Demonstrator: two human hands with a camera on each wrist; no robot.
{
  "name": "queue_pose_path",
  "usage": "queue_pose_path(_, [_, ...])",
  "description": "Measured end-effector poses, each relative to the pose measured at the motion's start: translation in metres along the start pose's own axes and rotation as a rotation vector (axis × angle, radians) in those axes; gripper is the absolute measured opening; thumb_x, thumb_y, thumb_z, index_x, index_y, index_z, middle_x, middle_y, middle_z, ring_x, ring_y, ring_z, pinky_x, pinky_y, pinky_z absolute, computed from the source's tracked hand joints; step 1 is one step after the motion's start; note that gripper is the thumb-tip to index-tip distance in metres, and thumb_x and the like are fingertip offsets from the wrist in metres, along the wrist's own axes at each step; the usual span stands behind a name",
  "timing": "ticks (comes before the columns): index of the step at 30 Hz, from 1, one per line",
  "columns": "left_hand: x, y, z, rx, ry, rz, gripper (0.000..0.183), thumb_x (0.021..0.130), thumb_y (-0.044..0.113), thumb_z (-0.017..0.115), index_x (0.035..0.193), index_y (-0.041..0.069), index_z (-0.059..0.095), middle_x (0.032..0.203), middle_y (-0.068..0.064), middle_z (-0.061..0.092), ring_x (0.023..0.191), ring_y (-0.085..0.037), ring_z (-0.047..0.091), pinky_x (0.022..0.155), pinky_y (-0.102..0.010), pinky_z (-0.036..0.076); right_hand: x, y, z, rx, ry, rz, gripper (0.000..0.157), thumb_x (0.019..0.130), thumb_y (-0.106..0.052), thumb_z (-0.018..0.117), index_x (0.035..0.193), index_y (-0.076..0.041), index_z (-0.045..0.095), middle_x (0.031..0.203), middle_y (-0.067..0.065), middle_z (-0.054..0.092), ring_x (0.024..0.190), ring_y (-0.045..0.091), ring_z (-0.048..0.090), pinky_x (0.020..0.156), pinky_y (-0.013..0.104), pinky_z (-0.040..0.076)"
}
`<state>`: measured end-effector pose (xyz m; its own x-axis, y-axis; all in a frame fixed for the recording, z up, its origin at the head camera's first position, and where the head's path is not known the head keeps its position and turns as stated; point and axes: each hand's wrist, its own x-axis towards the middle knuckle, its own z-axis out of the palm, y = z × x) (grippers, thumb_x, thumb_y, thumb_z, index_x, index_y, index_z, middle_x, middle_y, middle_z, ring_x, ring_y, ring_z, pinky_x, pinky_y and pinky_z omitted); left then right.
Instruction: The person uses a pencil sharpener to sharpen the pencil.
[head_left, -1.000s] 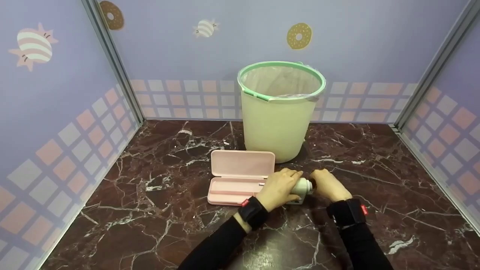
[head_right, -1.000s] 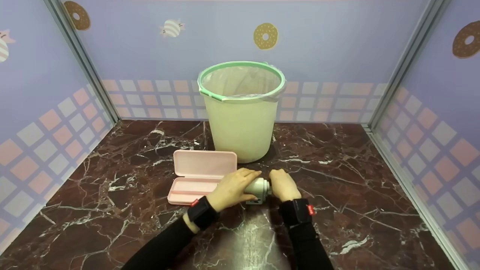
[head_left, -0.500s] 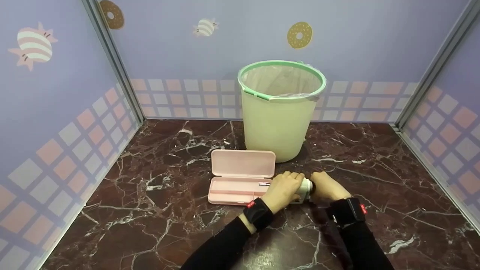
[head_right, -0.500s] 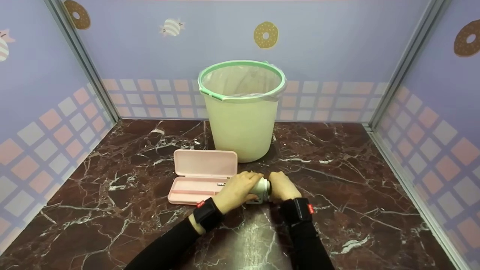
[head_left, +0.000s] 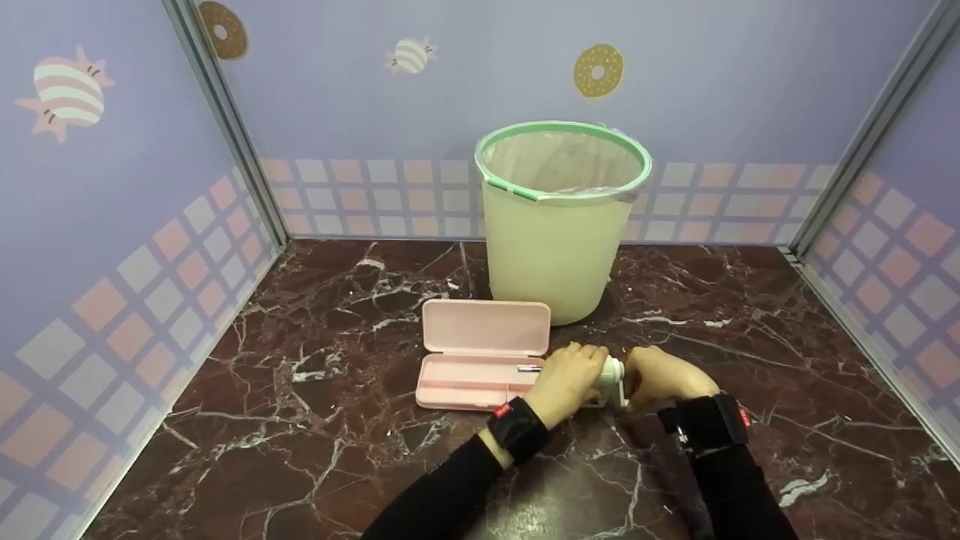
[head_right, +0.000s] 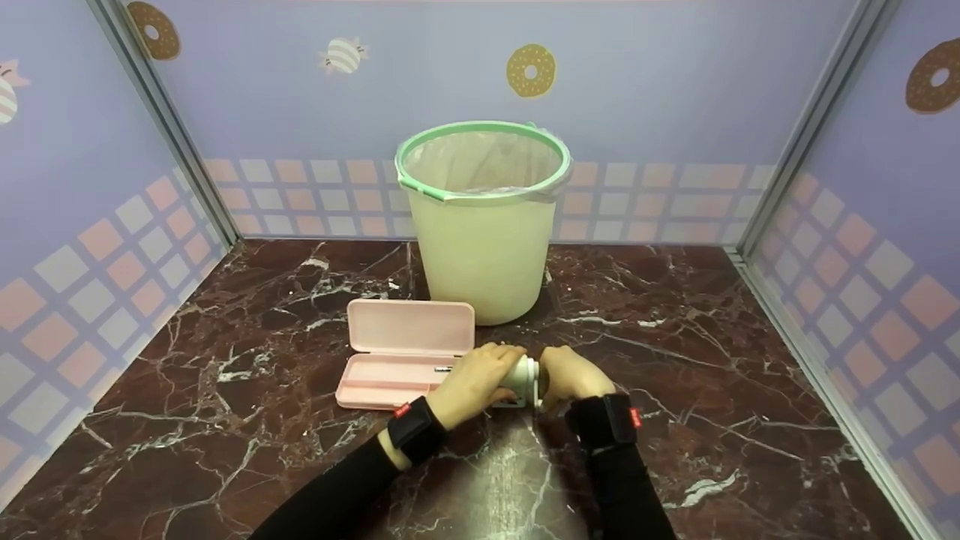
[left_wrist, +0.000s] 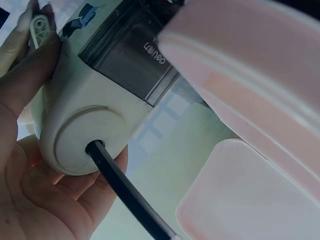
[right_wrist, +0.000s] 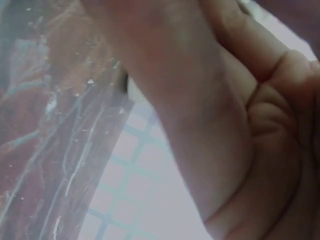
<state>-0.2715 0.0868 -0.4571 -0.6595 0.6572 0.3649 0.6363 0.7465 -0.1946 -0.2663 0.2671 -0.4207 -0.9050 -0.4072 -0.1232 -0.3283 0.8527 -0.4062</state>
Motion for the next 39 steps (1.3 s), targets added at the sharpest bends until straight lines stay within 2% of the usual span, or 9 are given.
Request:
queue_pose_path(6, [0.0, 0.001, 0.001, -0.013, 0.003, -0.005, 0.06, 0.073, 0.039, 0.084, 0.122, 0.013, 0.062, 0.111, 0.002, 0.071, 0.094, -0.015, 0.066, 0.077, -0.025, 0.055, -0.006, -0.005, -0.009, 0.057, -0.038, -0.039, 0.017, 0.055, 0.007, 0.074, 0.064, -0.007, 0.069, 0.059, -0.003, 0.065, 0.05, 0.007, 0.05, 0.048, 0.023, 0.045])
queue_pose_path(11, [0.001, 0.002, 0.002, -0.014, 0.024, -0.015, 0.055, 0.072, 0.03, 0.085, 0.119, 0.013, 0.063, 0.108, 0.002, 0.071, 0.091, -0.015, 0.066, 0.074, -0.025, 0.055, -0.011, -0.009, -0.015, 0.076, -0.031, -0.081, 0.017, 0.056, 0.007, 0.074, 0.064, -0.007, 0.069, 0.059, -0.002, 0.067, 0.05, 0.005, 0.052, 0.047, 0.022, 0.046])
queue_pose_path(16, [0.001, 0.002, 0.002, 0.007, 0.061, -0.011, 0.049, 0.073, 0.024, 0.084, 0.116, 0.013, 0.065, 0.105, 0.003, 0.071, 0.088, -0.015, 0.066, 0.073, -0.024, 0.055, -0.017, -0.011, -0.023, 0.09, 0.006, -0.149, 0.016, 0.06, 0.007, 0.075, 0.067, -0.007, 0.071, 0.065, 0.0, 0.071, 0.054, 0.004, 0.059, 0.052, 0.022, 0.05])
queue_pose_path(24, [0.001, 0.002, 0.001, -0.003, 0.089, 0.013, 0.044, 0.075, 0.019, 0.08, 0.116, 0.013, 0.065, 0.105, 0.003, 0.072, 0.085, -0.014, 0.066, 0.072, -0.023, 0.055, -0.021, -0.013, -0.029, 0.069, 0.08, -0.211, 0.017, 0.065, 0.008, 0.07, 0.068, -0.008, 0.071, 0.066, -0.002, 0.071, 0.057, 0.002, 0.06, 0.055, 0.02, 0.049])
queue_pose_path(33, [0.001, -0.001, 0.003, 0.009, 0.113, 0.036, 0.042, 0.075, 0.019, 0.08, 0.113, 0.012, 0.065, 0.103, 0.003, 0.072, 0.082, -0.014, 0.066, 0.07, -0.023, 0.054, -0.02, -0.013, -0.031, 0.071, 0.266, -0.166, 0.01, 0.072, 0.007, 0.076, 0.075, -0.003, 0.074, 0.072, 0.007, 0.073, 0.062, 0.009, 0.063, 0.059, 0.024, 0.052])
queue_pose_path(39, [0.001, -0.002, 0.005, 0.055, 0.111, 0.048, 0.039, 0.078, 0.017, 0.077, 0.115, 0.014, 0.066, 0.104, 0.005, 0.072, 0.082, -0.012, 0.066, 0.07, -0.021, 0.054, -0.01, -0.01, -0.023, 0.069, 0.403, -0.121, 0.01, 0.074, 0.008, 0.076, 0.072, -0.002, 0.073, 0.07, 0.009, 0.072, 0.06, 0.015, 0.066, 0.056, 0.025, 0.052])
